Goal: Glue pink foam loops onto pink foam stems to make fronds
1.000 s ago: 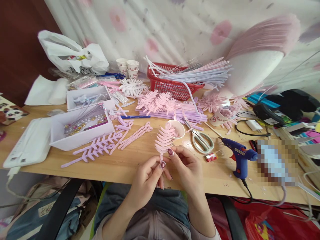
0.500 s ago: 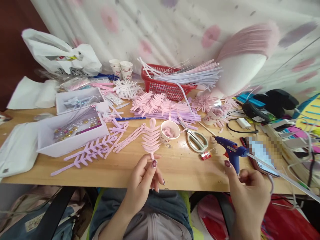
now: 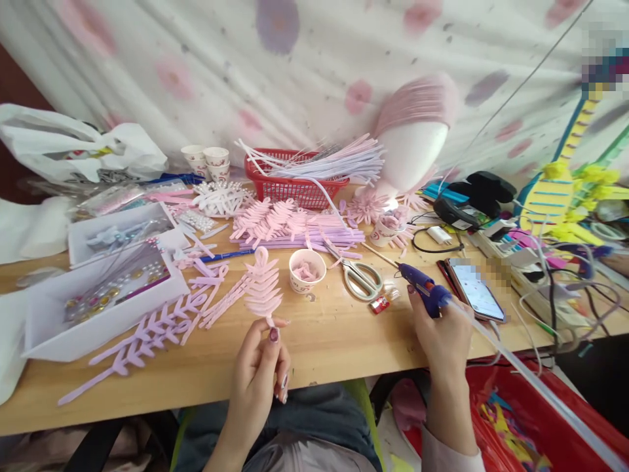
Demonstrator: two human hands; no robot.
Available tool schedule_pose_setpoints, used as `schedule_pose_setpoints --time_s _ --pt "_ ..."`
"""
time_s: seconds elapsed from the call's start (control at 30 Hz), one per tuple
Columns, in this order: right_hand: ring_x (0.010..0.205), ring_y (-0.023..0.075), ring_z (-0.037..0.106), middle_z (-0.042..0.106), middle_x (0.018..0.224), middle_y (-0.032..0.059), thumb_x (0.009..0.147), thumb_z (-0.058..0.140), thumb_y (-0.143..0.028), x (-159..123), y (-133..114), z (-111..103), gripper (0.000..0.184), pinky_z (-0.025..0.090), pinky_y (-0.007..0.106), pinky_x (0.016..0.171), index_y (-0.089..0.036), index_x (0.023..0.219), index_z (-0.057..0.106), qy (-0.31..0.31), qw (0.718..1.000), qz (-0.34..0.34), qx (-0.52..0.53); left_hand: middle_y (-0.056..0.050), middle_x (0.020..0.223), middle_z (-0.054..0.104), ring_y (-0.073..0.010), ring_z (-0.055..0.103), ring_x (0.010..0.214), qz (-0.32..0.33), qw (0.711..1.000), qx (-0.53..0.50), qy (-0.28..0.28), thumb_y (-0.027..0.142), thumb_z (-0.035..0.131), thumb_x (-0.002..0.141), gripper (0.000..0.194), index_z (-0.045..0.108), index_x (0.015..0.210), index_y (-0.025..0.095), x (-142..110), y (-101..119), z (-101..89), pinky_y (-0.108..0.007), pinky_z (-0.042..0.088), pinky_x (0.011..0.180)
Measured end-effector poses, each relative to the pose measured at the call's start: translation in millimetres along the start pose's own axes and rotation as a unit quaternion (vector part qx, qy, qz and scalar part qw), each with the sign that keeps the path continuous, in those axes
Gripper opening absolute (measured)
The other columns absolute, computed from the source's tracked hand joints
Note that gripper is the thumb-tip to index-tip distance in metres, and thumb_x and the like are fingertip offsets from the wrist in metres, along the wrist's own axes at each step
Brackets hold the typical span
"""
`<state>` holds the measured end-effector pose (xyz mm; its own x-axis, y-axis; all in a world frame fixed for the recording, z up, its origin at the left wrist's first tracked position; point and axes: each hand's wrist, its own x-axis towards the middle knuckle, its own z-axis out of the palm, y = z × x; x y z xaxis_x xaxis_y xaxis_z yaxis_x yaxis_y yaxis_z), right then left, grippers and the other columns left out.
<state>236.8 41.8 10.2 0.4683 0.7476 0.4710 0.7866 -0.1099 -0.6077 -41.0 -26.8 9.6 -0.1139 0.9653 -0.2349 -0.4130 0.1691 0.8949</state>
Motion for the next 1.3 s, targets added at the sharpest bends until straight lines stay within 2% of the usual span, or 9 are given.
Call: schedule_pose_setpoints --time_s 0.07,0.17,0.43,0.67,0.87,0.97,1.07,1.13,1.3 --pt "0.083 0.0322 0.064 0.07 0.083 0.0122 0.078 0.066 -0.054 -11.6 -9.3 -5.1 0.038 0.046 0.043 0.076 -0.017 0.083 0.068 0.024 0.998 0.057 0.03 0.012 0.047 0.042 -0.005 0.034 0.034 0.001 1.0 -0.005 0.003 0.058 0.062 0.087 0.038 0.055 0.096 0.021 0.3 0.1 0.4 -0.013 0.029 0.035" --pt "0.07 0.026 0.065 0.07 0.075 0.0075 0.081 0.066 -0.055 -29.5 -23.2 -10.2 0.038 0.048 0.036 0.063 -0.017 0.086 0.069 -0.026 0.987 0.088 0.129 0.011 0.05 0.041 -0.0049 0.038 0.036 -0.002 1.0 -0.012 0.009 0.057 0.062 0.087 0.038 0.056 0.091 0.02 1.2 -0.4 0.5 -0.015 0.029 0.037" --pt "0.067 0.0232 0.065 0.071 0.073 0.0061 0.084 0.065 -0.045 -57.6 -66.2 -2.5 0.026 0.049 0.034 0.062 -0.021 0.077 0.072 -0.263 0.901 -0.127 0.32 0.007 0.057 0.049 -0.0083 0.046 0.045 0.009 1.0 -0.006 0.006 0.052 0.068 0.085 0.038 0.062 0.098 0.017 3.1 -6.0 -1.9 -0.022 0.038 0.048" --pt "0.067 0.022 0.06 0.064 0.068 0.004 0.084 0.067 -0.045 -65.3 -87.9 2.6 0.025 0.046 0.034 0.059 -0.021 0.077 0.069 -0.294 0.871 -0.203 0.337 0.005 0.054 0.053 -0.0117 0.053 0.045 -0.013 1.0 0.02 -0.015 0.053 0.066 0.086 0.039 0.064 0.095 0.015 2.3 -4.4 -3.1 -0.023 0.042 0.046" --pt "0.065 0.0208 0.06 0.063 0.066 0.0026 0.084 0.067 -0.044 -66.8 -90.0 5.3 0.024 0.045 0.033 0.059 -0.022 0.076 0.067 -0.276 0.881 -0.208 0.324 0.005 0.053 0.053 -0.0121 0.055 0.046 -0.024 0.999 0.03 -0.001 0.053 0.069 0.083 0.039 0.065 0.095 0.016 1.4 -4.6 -3.5 -0.023 0.045 0.046" --pt "0.065 0.021 0.06 0.065 0.069 0.0026 0.084 0.065 -0.047 -61.2 -78.0 5.3 0.025 0.046 0.033 0.061 -0.023 0.078 0.068 -0.204 0.923 -0.13 0.298 0.006 0.053 0.053 -0.0114 0.054 0.045 -0.016 1.0 0.023 0.0 0.052 0.071 0.082 0.038 0.065 0.092 0.016 0.7 -4.8 -3.2 -0.022 0.043 0.045" --pt "0.054 0.02 0.055 0.056 0.056 0.0009 0.083 0.062 -0.057 -43.6 -55.8 1.9 0.039 0.042 0.032 0.054 -0.023 0.066 0.063 -0.082 0.975 0.049 0.199 0.006 0.052 0.052 -0.0111 0.052 0.043 -0.006 1.0 0.019 0.003 0.051 0.072 0.081 0.037 0.064 0.091 0.016 0.0 -4.8 -2.8 -0.022 0.042 0.044" --pt "0.056 0.0232 0.057 0.057 0.054 0.0031 0.08 0.06 -0.066 -27.4 -39.0 -1.6 0.048 0.042 0.034 0.056 -0.022 0.062 0.063 -0.035 0.987 0.127 0.092 0.006 0.052 0.052 -0.0112 0.052 0.043 -0.009 1.0 0.025 0.01 0.052 0.072 0.081 0.038 0.064 0.09 0.016 -0.3 -4.4 -2.4 -0.022 0.043 0.044" --pt "0.081 0.0335 0.067 0.071 0.074 0.0122 0.085 0.044 -0.072 3.3 -10.8 -4.9 0.062 0.046 0.039 0.072 -0.018 0.079 0.074 -0.088 0.986 0.136 -0.021 0.006 0.052 0.051 -0.0104 0.051 0.043 -0.008 0.999 0.041 0.023 0.052 0.074 0.079 0.038 0.064 0.089 0.016 0.1 -3.9 -1.8 -0.022 0.042 0.044"
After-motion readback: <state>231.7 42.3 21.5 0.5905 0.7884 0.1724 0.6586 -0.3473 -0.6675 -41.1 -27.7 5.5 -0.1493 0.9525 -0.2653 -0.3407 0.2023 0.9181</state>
